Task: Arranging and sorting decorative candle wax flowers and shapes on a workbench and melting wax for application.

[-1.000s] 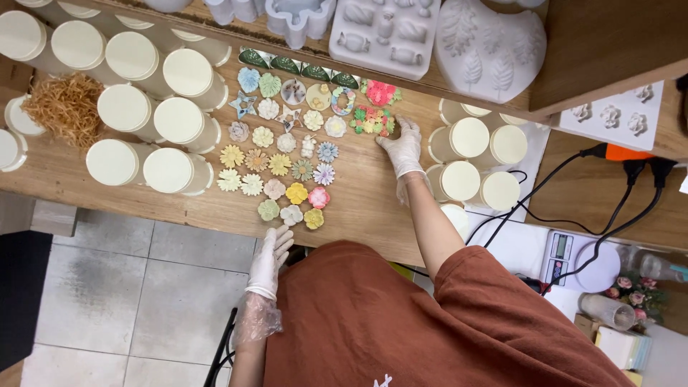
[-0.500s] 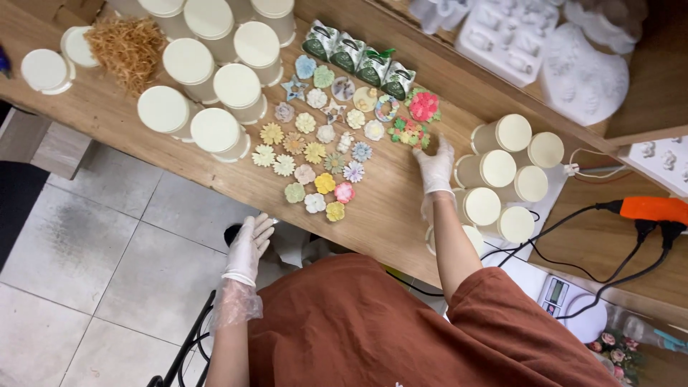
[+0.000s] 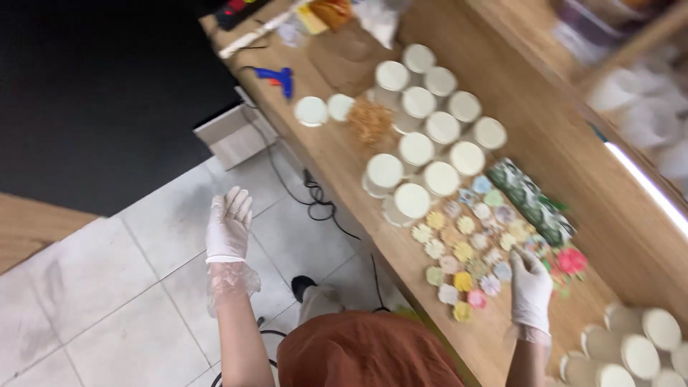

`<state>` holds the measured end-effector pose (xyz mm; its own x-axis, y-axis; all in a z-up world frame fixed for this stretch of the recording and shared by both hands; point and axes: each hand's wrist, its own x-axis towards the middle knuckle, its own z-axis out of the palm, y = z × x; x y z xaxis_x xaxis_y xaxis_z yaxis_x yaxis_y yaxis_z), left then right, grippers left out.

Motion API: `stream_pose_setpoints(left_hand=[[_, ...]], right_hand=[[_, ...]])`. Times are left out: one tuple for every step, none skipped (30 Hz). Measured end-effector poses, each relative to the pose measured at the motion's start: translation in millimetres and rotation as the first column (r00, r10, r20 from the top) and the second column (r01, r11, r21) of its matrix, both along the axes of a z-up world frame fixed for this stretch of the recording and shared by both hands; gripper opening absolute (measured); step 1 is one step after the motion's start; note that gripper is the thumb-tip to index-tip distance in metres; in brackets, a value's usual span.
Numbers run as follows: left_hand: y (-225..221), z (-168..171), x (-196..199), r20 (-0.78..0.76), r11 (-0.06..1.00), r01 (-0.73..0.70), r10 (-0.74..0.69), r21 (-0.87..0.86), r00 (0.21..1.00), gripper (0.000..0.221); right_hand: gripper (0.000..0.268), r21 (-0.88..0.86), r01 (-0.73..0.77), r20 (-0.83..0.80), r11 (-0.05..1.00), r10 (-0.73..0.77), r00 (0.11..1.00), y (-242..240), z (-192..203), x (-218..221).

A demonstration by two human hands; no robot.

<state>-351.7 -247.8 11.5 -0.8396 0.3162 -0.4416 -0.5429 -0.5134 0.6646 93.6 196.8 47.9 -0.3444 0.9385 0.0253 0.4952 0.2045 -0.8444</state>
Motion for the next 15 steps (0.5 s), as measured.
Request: stream_pose_setpoints(left_hand=[[-28,0,-10,-0.002,0.999,-0.054,0.054,-0.001,0.999,0.057],[-55,-1,-18,-0.026,0.994,-0.110,0.110,-0.010,0.994,0.057],[-79,-2,-27,-0.055,0.986,-0.168,0.167,-0.013,0.984,0.058],[-104,-9,-33,-0.061,0.975,-0.223,0.222,-0.008,0.973,0.058],[-130,-15,-37,-0.045,0.961,-0.275,0.275,-0.008,0.960,0.058],[-155,-21,-40,-0.029,0.945,-0.327,0.327,-0.007,0.945,0.059],[-174,-25,-40,-0.030,0.926,-0.378,0.377,-0.004,0.926,0.059],[-192,-29,-39,-0.018,0.871,-0.488,0.489,0.054,0.872,0.058],[-210,-33,-35,0.003,0.799,-0.591,0.595,0.108,0.804,0.058],[-227,-35,-36,0.007,0.765,-0.635,0.639,0.108,0.769,0.058],[-241,-39,-35,0.046,0.731,-0.667,0.669,0.140,0.742,0.058],[-255,-42,-33,0.084,0.695,-0.698,0.695,0.172,0.714,0.058],[-273,-40,-40,0.084,0.654,-0.736,0.735,0.175,0.673,0.058],[-292,-38,-46,0.121,0.576,-0.763,0.769,0.293,0.628,0.058],[-310,-39,-43,0.168,0.483,-0.779,0.797,0.400,0.580,0.058]], right_hand=[[0.029,-0.001,-0.054,-0.002,0.999,0.054,0.999,-6,13,-33],[0.027,0.032,-0.073,-0.061,0.997,0.075,0.995,-12,26,-66],[0.025,0.069,-0.092,-0.126,0.993,0.100,0.987,-16,39,-101],[0.025,0.074,-0.147,-0.132,0.986,0.155,0.979,-24,52,-141],[0.022,0.119,-0.162,-0.222,0.980,0.185,0.957,-36,64,-179],[0.020,0.161,-0.172,-0.311,0.972,0.216,0.926,-49,76,-217],[0.020,0.164,-0.224,-0.312,0.961,0.266,0.912,-70,87,-253],[0.019,0.186,-0.278,-0.333,0.942,0.327,0.885,-93,97,-287],[0.018,0.205,-0.334,-0.349,0.920,0.388,0.853,-118,108,-319],[0.018,0.206,-0.385,-0.346,0.899,0.435,0.831,-142,110,-351],[0.019,0.188,-0.457,-0.351,0.869,0.494,0.796,-167,112,-379],[0.020,0.169,-0.527,-0.356,0.833,0.550,0.756,-193,113,-405],[0.020,0.171,-0.574,-0.356,0.801,0.593,0.722,-213,108,-432],[0.019,0.162,-0.684,-0.366,0.711,0.687,0.627,-235,101,-457],[0.019,0.147,-0.785,-0.368,0.602,0.770,0.522,-257,95,-476]])
